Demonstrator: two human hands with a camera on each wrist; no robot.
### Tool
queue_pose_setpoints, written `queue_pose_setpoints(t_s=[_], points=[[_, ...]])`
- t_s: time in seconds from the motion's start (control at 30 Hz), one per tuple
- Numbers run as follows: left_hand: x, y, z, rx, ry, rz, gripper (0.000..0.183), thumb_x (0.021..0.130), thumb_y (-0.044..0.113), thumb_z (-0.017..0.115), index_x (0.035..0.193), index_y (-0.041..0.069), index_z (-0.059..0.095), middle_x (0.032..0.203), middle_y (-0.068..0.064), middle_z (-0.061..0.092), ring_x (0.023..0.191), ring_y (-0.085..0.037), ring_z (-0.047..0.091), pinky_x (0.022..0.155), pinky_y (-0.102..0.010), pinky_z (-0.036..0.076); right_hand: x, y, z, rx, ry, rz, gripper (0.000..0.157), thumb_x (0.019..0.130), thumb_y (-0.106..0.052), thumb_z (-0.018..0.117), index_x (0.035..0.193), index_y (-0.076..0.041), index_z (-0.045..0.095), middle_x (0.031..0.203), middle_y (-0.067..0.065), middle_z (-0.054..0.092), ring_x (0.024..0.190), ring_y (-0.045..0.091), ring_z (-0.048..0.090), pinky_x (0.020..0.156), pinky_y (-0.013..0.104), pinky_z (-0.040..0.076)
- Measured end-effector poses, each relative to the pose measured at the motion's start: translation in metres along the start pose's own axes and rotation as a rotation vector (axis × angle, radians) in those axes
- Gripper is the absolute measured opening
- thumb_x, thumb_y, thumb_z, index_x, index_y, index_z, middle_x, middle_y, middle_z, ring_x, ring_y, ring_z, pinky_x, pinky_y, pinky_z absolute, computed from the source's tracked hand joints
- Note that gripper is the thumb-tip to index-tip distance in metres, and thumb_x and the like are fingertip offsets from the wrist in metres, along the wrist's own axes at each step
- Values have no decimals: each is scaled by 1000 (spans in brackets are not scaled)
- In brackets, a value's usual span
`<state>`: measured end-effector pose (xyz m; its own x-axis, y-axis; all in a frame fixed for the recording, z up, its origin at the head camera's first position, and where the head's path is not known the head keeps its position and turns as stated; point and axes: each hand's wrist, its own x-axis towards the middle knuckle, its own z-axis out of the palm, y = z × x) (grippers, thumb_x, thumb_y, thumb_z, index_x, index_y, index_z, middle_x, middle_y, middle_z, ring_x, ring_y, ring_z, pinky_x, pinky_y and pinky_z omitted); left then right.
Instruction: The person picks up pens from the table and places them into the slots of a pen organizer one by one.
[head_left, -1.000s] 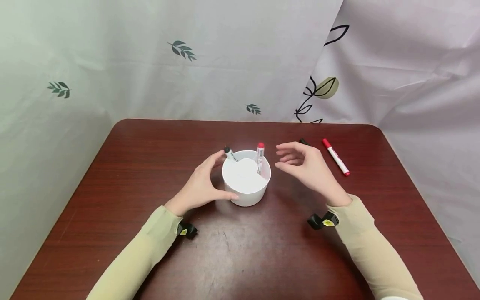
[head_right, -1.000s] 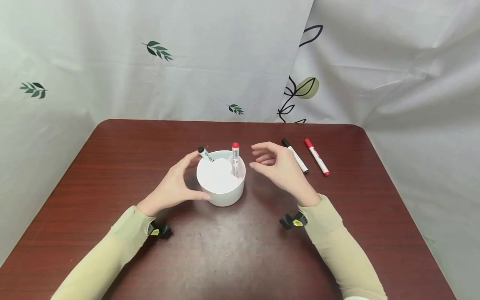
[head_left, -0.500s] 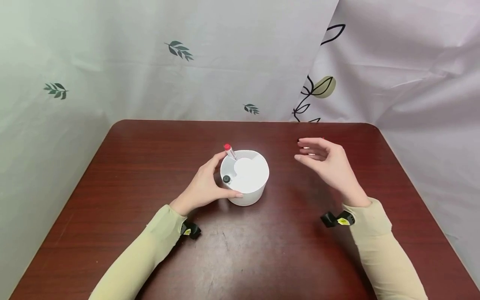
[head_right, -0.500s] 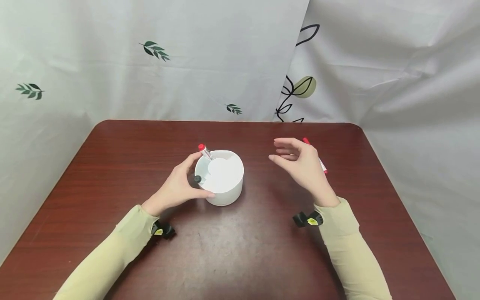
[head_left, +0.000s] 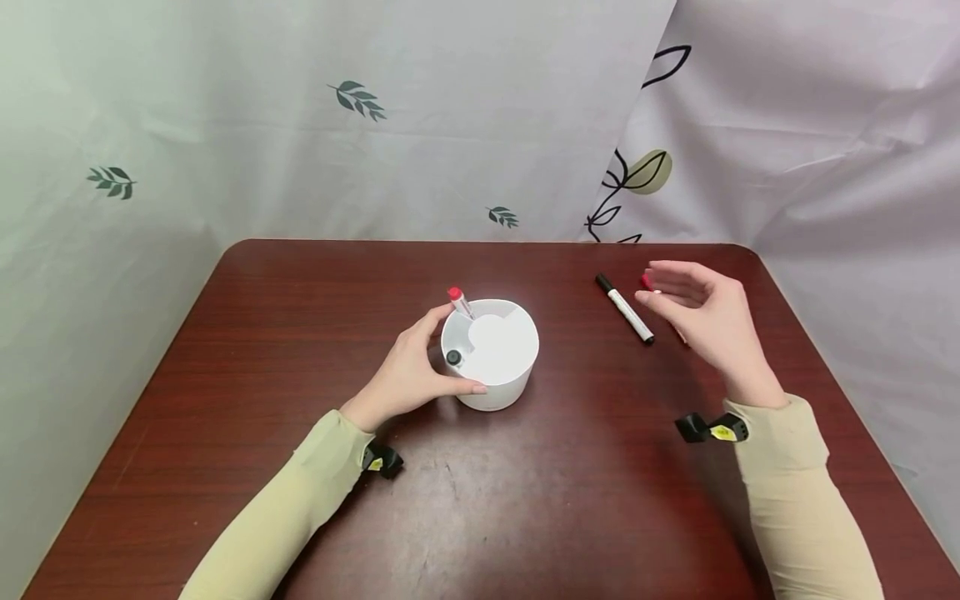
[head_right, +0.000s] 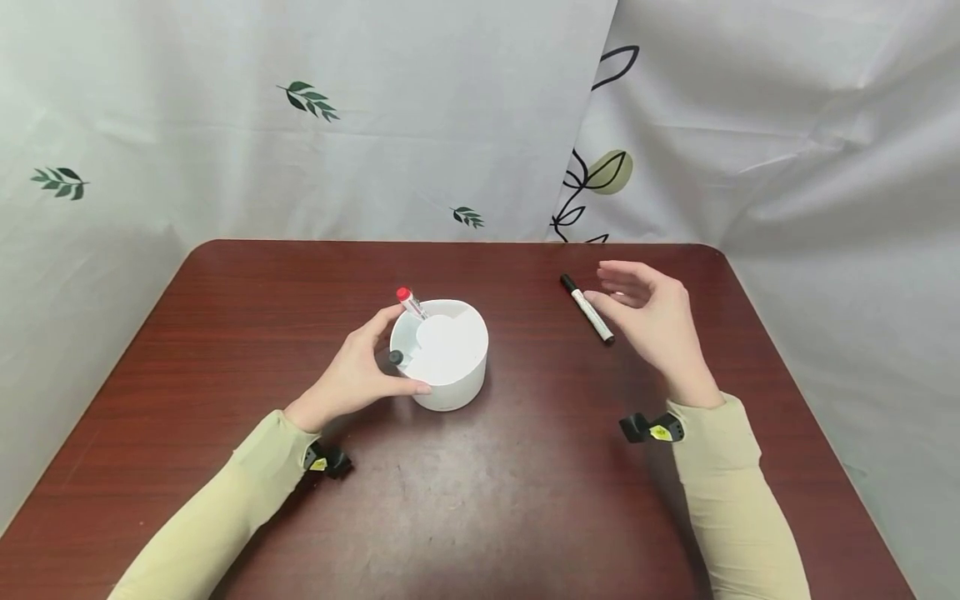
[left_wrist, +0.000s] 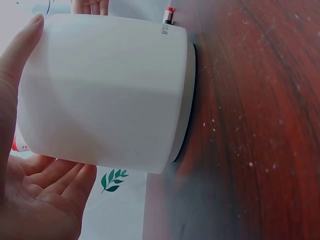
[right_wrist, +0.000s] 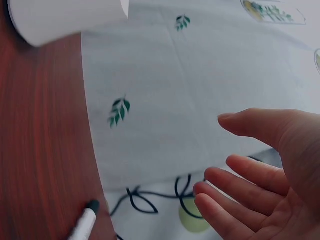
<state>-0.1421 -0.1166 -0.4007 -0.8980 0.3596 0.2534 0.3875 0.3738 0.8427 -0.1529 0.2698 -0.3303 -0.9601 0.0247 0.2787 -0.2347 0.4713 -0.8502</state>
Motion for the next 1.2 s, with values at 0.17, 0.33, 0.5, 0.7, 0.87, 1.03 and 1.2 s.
queue_pose_setpoints(t_s=[0.17,0.33,0.5,0.7,0.87,1.03,1.2], points=[[-1,1,0,6,1,-12,102,61,38,100,147,20,47,131,13,58,109,-11,63,98,-37,48,5,8,-18,-33,46,39,45,86,-18,85,128,-9,71,111,-6,73,95,4,70,83,14,52],[-1,2,0,7,0,-21,102,61,39,100,147,22,48,131,14,58,109,-10,62,98,-37,48,11,19,-34,-76,71,89,47,87,-22,84,130,-11,70,112,-11,71,94,-2,68,83,10,49],[-1,2,-1,3,-4,-21,101,62,39,100,146,21,48,130,14,58,110,-11,62,98,-38,48,14,32,-42,-166,68,148,51,86,-34,84,130,-12,69,109,-15,69,92,-7,65,79,9,46],[-2,1,0,5,-7,-32,100,62,38,100,146,22,48,131,14,58,110,-11,62,99,-39,48,17,62,-43,-313,34,195,60,86,-47,81,130,-9,68,117,5,72,89,-11,60,79,15,43],[-2,1,1,3,-9,-34,100,62,39,99,146,23,48,131,15,57,110,-12,62,98,-40,48,18,85,-39,-398,-27,232,61,87,-46,80,129,-4,68,116,19,71,86,-5,61,78,21,44],[-2,1,1,6,-7,-36,100,62,40,99,146,24,48,131,15,57,110,-12,62,98,-40,48,17,100,-35,-437,-80,247,50,88,-34,82,122,1,71,106,20,74,73,-10,57,71,22,46],[-1,1,0,4,-10,-39,99,63,41,99,146,24,48,131,15,57,110,-11,62,98,-39,48,17,106,-34,-451,-115,253,40,87,-20,82,119,3,71,92,15,76,63,5,64,63,22,44]])
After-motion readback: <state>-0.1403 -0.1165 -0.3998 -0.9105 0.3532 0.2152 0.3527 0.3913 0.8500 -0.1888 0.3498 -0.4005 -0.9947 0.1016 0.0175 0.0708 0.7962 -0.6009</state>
